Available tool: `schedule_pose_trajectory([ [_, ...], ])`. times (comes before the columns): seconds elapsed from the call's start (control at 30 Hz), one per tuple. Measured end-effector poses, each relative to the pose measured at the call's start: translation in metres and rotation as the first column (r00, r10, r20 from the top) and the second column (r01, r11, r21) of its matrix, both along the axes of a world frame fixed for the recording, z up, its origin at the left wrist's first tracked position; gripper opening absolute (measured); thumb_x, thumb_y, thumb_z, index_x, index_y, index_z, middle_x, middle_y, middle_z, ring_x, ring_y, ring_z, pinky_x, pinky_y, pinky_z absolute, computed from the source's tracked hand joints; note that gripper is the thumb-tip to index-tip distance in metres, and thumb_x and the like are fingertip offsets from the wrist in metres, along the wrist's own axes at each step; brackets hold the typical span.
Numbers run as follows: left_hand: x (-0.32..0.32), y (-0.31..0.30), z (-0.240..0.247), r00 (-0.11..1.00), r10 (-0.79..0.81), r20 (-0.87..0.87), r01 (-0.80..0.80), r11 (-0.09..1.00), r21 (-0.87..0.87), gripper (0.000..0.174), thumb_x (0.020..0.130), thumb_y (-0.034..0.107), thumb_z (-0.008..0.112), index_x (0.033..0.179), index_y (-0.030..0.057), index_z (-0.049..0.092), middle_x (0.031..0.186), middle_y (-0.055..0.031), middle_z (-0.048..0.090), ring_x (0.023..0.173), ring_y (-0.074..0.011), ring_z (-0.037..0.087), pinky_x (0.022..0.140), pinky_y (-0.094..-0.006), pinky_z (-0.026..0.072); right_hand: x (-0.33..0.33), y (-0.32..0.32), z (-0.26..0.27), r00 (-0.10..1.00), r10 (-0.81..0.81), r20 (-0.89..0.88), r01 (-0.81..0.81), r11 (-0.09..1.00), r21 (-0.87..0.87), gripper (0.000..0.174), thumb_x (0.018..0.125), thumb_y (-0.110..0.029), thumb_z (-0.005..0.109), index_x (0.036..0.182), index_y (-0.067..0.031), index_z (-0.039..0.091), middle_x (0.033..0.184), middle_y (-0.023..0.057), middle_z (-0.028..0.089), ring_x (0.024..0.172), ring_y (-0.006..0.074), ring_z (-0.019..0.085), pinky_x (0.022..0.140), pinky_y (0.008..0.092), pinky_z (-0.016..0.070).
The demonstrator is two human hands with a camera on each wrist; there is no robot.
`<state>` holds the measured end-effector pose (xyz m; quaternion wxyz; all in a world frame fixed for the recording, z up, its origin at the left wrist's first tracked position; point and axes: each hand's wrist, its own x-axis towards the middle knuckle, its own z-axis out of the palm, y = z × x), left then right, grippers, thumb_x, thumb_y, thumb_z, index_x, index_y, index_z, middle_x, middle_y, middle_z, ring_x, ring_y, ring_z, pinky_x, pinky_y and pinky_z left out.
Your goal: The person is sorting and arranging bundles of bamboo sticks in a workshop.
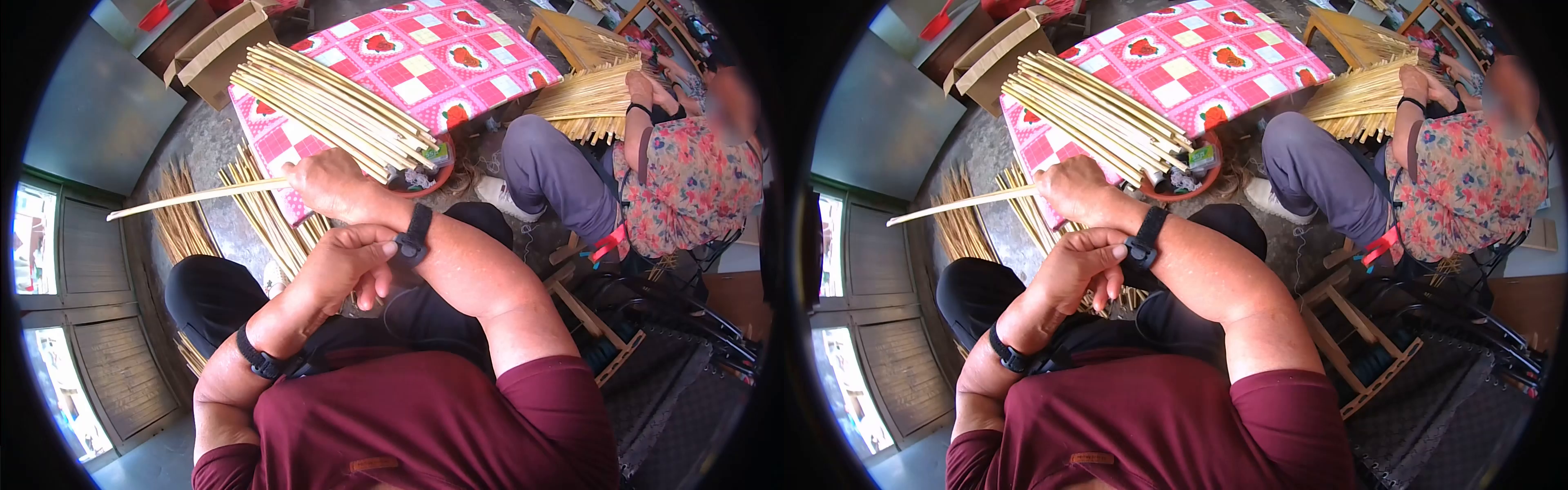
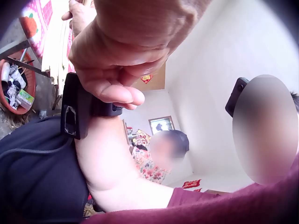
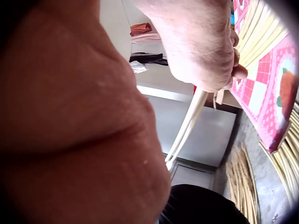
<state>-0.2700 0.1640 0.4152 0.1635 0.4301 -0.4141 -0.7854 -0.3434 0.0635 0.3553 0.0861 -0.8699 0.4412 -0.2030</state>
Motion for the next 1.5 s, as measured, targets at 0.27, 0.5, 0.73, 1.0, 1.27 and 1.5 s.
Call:
schedule_pose_trajectory([
  [0.27,0.014,-0.001,0.002,0.989,0.102,-0.109,-0.094,0.993,0.073,0.017,0.094,0.011,0.051,0.098,-0.0006,0.062,0.056,-0.0080,0.058,0.033,-0.0110,0.047,0.032,-0.0199,0.0361,-0.001,0.000,0.004,0.999,0.002,0.036,-0.003,1.000,0.006,0.014,0.084,-0.013,0.049,0.093,-0.0077,0.059,0.065,0.0104,0.062,0.063,0.0290,0.065,0.054,0.0425,0.0499],
  [0.5,0.005,-0.007,0.009,0.986,-0.027,0.163,0.044,0.994,-0.100,0.018,0.095,0.012,0.049,0.102,0.0009,0.061,0.056,-0.0055,0.059,0.038,-0.0097,0.051,0.036,-0.0194,0.0389,0.000,-0.004,0.010,0.986,-0.034,0.162,0.005,0.984,0.177,0.015,0.083,-0.012,0.051,0.094,-0.0077,0.060,0.066,0.0134,0.062,0.065,0.0315,0.064,0.057,0.0442,0.0492],
  [0.73,0.031,-0.022,0.019,0.948,0.257,0.185,-0.158,0.890,-0.427,0.025,0.094,0.009,0.048,0.116,0.0031,0.058,0.061,-0.0066,0.061,0.043,-0.0077,0.054,0.039,-0.0177,0.0406,-0.011,-0.027,0.003,0.859,-0.139,0.493,-0.073,0.920,0.386,0.015,0.085,-0.020,0.059,0.092,-0.0073,0.061,0.066,0.0148,0.061,0.061,0.0288,0.060,0.056,0.0403,0.0468],
  [1.0,0.102,-0.100,0.018,0.898,0.430,0.094,-0.319,0.783,-0.534,0.036,0.092,0.021,0.054,0.122,0.0015,0.052,0.099,-0.0070,0.061,0.087,-0.0145,0.060,0.070,-0.0265,0.0497,-0.024,-0.037,0.018,0.176,-0.481,0.859,-0.859,0.351,0.373,0.029,0.092,-0.026,0.055,0.100,0.0018,0.057,0.063,0.0093,0.061,0.036,0.0021,0.037,0.032,0.0163,0.0275],
  [1.27,0.084,-0.132,0.007,0.959,0.162,-0.233,-0.251,0.865,-0.433,0.048,0.096,0.034,0.045,0.128,-0.0006,0.045,0.122,-0.0140,0.055,0.110,-0.0221,0.055,0.092,-0.0373,0.0451,-0.016,-0.032,0.019,0.073,-0.500,0.863,-0.928,0.283,0.243,0.030,0.093,-0.027,0.054,0.100,0.0013,0.058,0.065,0.0107,0.062,0.035,0.0026,0.036,0.033,0.0158,0.0276],
  [1.5,0.076,-0.164,-0.018,0.949,0.103,-0.298,-0.191,0.941,-0.281,0.043,0.098,0.029,0.040,0.125,-0.0040,0.047,0.121,-0.0181,0.055,0.111,-0.0247,0.055,0.093,-0.0346,0.0478,0.005,-0.032,0.000,0.178,-0.634,0.753,-0.902,0.201,0.383,0.027,0.095,-0.024,0.048,0.097,0.0006,0.058,0.068,0.0136,0.061,0.036,0.0048,0.034,0.032,0.0180,0.0243],
])
